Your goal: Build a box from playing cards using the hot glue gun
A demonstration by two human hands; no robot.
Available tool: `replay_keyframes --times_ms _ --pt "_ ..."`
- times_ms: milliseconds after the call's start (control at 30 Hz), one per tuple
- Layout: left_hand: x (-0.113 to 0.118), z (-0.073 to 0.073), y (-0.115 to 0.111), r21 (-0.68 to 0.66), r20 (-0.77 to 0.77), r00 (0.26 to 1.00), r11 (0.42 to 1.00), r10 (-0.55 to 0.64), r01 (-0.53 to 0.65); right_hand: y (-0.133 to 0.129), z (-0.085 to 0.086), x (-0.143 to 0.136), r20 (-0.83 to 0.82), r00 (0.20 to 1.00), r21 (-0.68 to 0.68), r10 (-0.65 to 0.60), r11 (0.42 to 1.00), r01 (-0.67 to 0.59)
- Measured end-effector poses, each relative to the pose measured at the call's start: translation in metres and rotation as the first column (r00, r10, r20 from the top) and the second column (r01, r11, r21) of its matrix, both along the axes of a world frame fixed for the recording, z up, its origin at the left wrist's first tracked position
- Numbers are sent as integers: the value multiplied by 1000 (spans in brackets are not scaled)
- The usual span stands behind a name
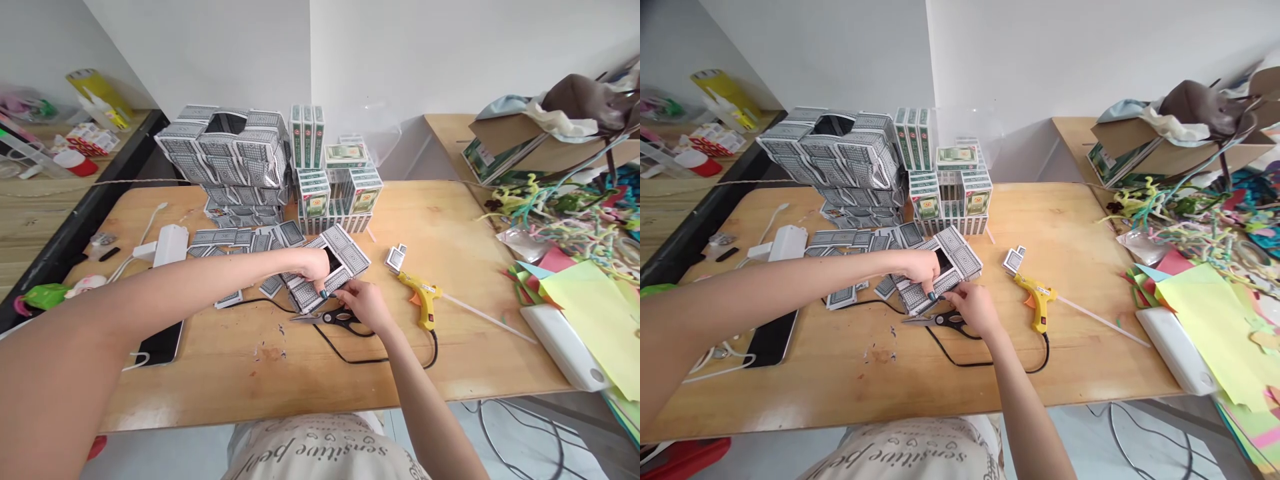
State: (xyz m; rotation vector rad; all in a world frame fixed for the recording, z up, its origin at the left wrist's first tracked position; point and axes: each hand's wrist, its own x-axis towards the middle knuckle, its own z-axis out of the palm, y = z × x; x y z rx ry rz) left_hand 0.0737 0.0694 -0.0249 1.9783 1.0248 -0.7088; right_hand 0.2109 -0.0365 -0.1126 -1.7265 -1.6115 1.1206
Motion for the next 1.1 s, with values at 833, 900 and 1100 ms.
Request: replay_keyframes --times_ms 833,900,1100 --pt "-14 -13 4 -159 103 975 970 199 -181 -23 1 -3 -145 988 138 -50 988 71" --pt "-15 -14 -3 -161 114 957 956 265 -246 -26 3 0 -206 978 166 -17 985 52" --pt "-10 -17 -32 -215 162 865 872 475 -439 -18 6 7 -368 918 145 149 984 -102"
